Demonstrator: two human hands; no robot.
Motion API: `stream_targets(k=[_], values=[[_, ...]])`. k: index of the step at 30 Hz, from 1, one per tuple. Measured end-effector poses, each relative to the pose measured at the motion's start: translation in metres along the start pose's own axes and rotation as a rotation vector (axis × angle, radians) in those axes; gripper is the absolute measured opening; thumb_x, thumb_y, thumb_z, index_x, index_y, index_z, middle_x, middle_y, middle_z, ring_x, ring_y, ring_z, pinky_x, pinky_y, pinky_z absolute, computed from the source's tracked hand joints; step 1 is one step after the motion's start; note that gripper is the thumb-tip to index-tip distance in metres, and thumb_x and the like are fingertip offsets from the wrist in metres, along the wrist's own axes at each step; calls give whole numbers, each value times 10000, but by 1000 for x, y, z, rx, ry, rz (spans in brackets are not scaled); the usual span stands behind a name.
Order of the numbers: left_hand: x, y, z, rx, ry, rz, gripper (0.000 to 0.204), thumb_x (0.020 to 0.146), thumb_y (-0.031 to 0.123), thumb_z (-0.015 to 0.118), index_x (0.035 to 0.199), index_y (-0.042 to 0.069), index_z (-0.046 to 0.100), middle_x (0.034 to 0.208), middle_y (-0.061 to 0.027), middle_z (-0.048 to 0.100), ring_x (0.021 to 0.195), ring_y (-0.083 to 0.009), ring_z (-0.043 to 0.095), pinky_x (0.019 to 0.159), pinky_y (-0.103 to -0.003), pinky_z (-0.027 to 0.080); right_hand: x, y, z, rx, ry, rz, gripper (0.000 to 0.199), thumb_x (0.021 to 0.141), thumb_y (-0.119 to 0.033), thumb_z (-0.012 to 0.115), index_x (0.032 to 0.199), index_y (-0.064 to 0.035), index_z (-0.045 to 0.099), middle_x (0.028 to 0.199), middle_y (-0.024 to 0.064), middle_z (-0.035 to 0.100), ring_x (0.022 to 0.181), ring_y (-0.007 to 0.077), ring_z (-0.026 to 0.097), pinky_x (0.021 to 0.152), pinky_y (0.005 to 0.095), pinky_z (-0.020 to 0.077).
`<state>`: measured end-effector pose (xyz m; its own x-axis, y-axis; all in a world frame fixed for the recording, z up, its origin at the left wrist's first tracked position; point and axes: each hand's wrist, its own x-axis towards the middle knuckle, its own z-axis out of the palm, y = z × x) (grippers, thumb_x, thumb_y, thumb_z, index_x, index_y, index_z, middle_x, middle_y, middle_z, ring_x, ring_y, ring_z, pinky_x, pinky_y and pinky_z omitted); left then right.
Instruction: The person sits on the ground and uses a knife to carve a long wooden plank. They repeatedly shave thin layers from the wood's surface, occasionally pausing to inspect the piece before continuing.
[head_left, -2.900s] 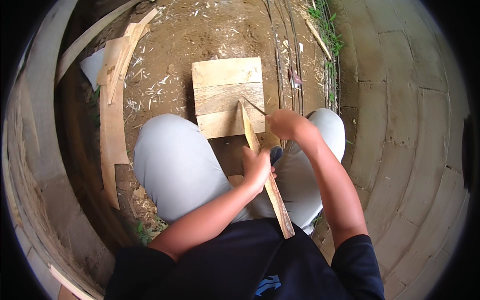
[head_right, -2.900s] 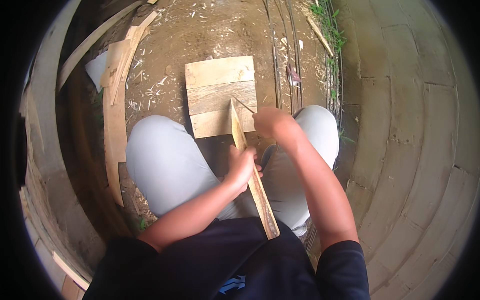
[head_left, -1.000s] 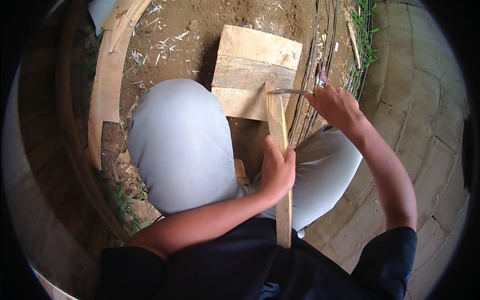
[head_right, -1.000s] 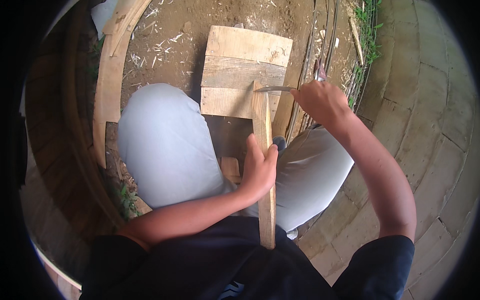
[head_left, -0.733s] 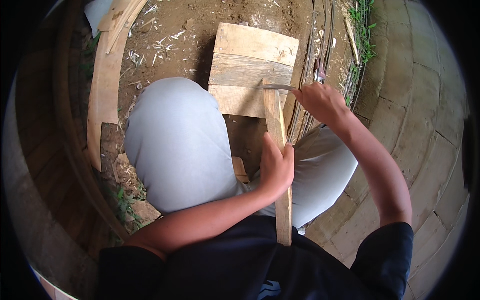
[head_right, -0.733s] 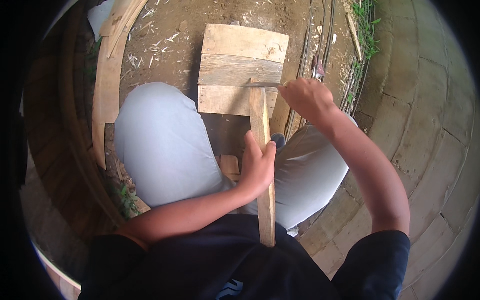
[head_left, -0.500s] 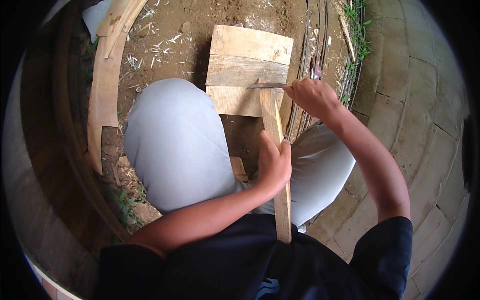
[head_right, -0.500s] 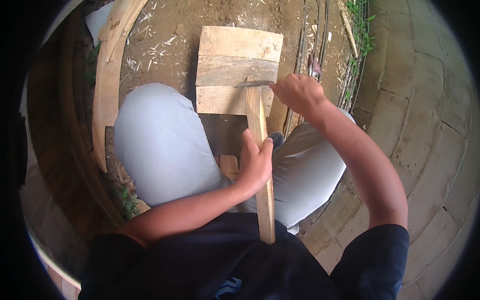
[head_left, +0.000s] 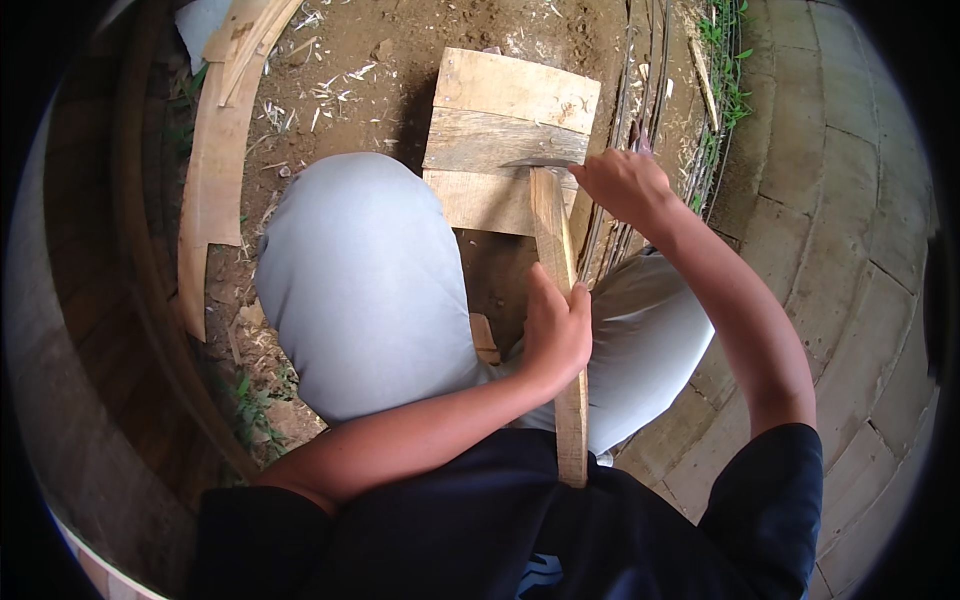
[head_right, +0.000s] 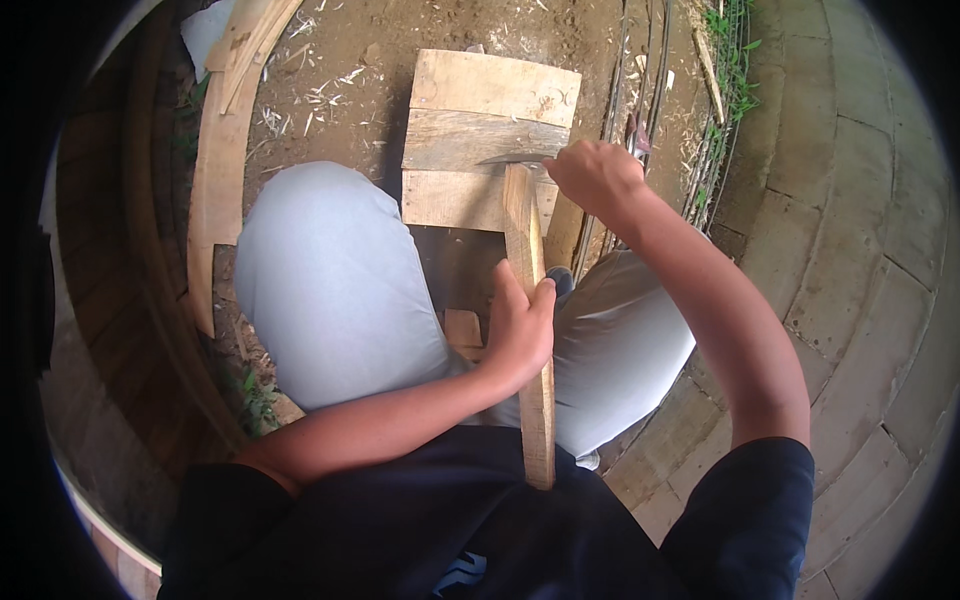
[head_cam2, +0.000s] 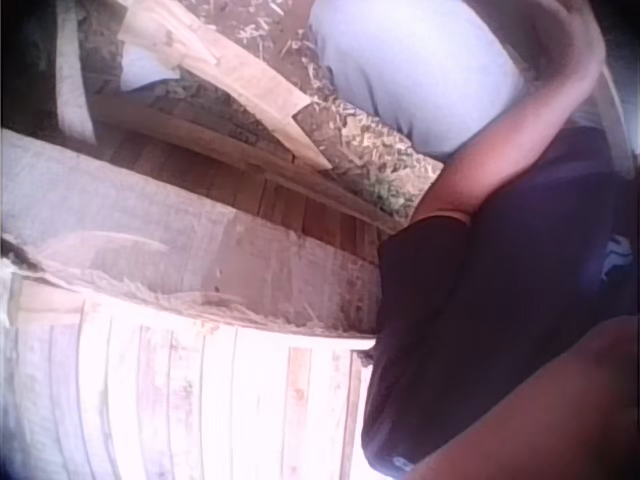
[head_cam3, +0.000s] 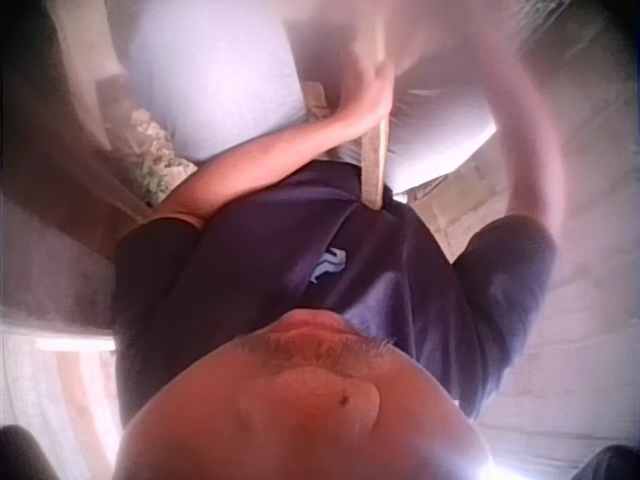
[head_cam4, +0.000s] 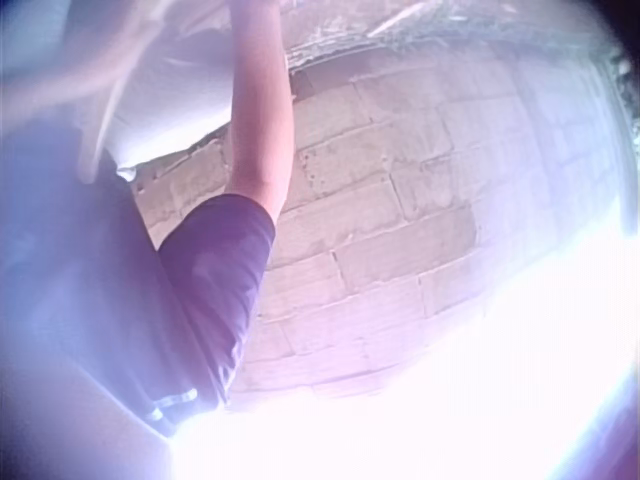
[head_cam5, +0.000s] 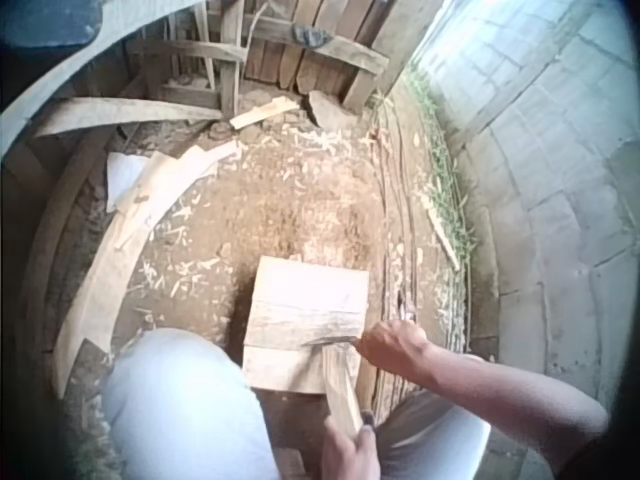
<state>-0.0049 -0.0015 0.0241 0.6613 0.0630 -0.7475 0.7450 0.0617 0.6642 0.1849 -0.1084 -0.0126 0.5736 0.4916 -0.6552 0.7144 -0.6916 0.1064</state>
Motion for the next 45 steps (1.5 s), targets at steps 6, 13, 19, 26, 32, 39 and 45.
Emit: stream_targets(k=[6, 13, 19, 26, 32, 39, 45], values=[[1, 2, -4, -50, -64, -63, 592, 999, 246, 496, 1382, -137, 259, 1264, -388, 473, 1148, -515, 522, 992, -518, 411, -9, 28, -22, 128, -95, 68, 558, 1042, -462, 428, 784, -36, 680, 711, 150, 680, 712, 307, 723, 625, 440, 579], [-1, -2, 3, -29, 42, 29, 451, 1001, 210, 498, 1272, -101, 316, 1106, -324, 531, 1004, -428, 564, 916, -492, 413, -30, 28, -25, 156, -52, 93, 517, 1036, -414, 462, 749, -26, 646, 697, 169, 658, 689, 353, 687, 639, 464, 557], [1, 2, -2, -38, -39, -46, 538, 993, 221, 499, 1341, -126, 279, 1216, -374, 488, 1105, -490, 532, 970, -507, 410, -6, 7, -16, 49, -152, 116, 481, 1047, -380, 450, 797, -59, 706, 759, 120, 720, 763, 284, 746, 631, 379, 605], [2, 6, -6, -35, -86, -83, 561, 991, 222, 496, 1364, -131, 271, 1285, -391, 454, 1175, -518, 497, 1001, -514, 403, -6, 14, -36, 115, -99, 96, 530, 1029, -418, 481, 722, -26, 663, 664, 169, 661, 674, 339, 700, 609, 450, 565], [0, 4, -5, -24, -68, -53, 559, 986, 214, 499, 1366, -127, 271, 1280, -391, 453, 1172, -516, 498, 995, -514, 405, -24, 20, -36, 96, -83, 102, 504, 1025, -418, 487, 777, -22, 677, 721, 197, 669, 737, 342, 702, 641, 464, 570], [1, 1, 0, 2, -9, -11, 511, 997, 231, 507, 1313, -107, 289, 1187, -347, 502, 1093, -455, 541, 964, -481, 402, -32, 6, -14, -17, 30, 85, 525, 1040, -405, 472, 718, -37, 665, 670, 156, 680, 634, 334, 710, 528, 423, 580], [0, 2, 0, -8, 18, 4, 545, 979, 230, 491, 1345, -123, 294, 1262, -377, 477, 1165, -504, 515, 1004, -513, 401, -16, -5, -7, 28, -13, 129, 527, 1045, -404, 459, 727, -44, 675, 690, 133, 701, 659, 298, 730, 518, 404, 586]])
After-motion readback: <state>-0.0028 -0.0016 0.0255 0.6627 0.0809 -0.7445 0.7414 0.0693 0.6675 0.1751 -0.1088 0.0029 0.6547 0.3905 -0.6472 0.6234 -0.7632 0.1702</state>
